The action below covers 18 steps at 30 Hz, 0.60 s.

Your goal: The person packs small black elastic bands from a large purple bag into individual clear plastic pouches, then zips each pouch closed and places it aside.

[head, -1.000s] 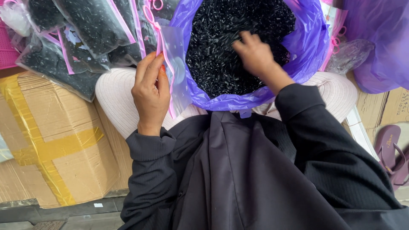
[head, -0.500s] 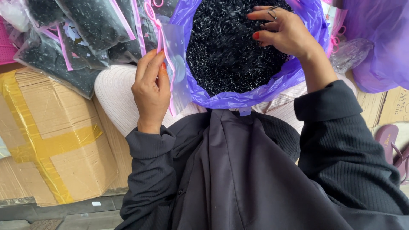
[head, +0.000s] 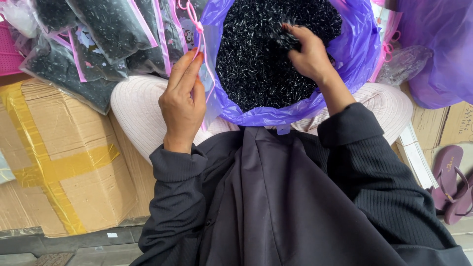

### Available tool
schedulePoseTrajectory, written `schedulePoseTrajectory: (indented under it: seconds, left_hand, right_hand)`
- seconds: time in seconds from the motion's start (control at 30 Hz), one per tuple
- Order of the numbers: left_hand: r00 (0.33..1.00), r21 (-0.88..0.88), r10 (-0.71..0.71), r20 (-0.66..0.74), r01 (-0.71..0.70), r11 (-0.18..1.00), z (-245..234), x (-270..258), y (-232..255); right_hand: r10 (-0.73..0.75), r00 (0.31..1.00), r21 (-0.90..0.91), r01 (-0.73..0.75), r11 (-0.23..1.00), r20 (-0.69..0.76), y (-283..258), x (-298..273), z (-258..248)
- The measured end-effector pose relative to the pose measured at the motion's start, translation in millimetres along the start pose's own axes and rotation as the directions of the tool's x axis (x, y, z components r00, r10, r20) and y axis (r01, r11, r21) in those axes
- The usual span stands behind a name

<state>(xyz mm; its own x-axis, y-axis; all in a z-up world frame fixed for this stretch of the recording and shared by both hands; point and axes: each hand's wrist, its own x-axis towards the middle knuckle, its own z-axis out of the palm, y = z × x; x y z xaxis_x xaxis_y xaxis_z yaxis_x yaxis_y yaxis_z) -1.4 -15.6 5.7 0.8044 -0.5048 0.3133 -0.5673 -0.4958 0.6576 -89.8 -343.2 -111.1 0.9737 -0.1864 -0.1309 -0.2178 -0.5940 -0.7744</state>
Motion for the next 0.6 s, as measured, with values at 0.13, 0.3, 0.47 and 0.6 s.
schedulePoseTrajectory:
  seconds: [0.13,0.3,0.47,0.6]
  left_hand:
    - [0.991,0.050,-0.019,0.132,0.012,0.999,-0.9,5.9,11.7]
    - [0.953,0.102,-0.079,0.291,0.051,0.993,6.5,12.9,20.5]
    - [0.942,0.130,-0.095,0.322,0.055,0.990,31.1,21.0,18.7]
    - [0.916,0.215,-0.099,0.389,0.015,0.977,53.0,36.2,28.8]
  right_hand:
    - [0.095,0.973,-0.127,-0.070,0.989,0.208,-36.5,4.2,44.5]
    - [-0.231,0.953,-0.578,0.302,0.758,0.196,-34.4,-17.2,95.5]
    - [0.076,0.992,-0.188,-0.056,0.981,0.104,10.2,-11.3,27.1]
    - [0.373,0.926,0.555,-0.344,0.757,0.066,-15.6,-13.7,-28.3]
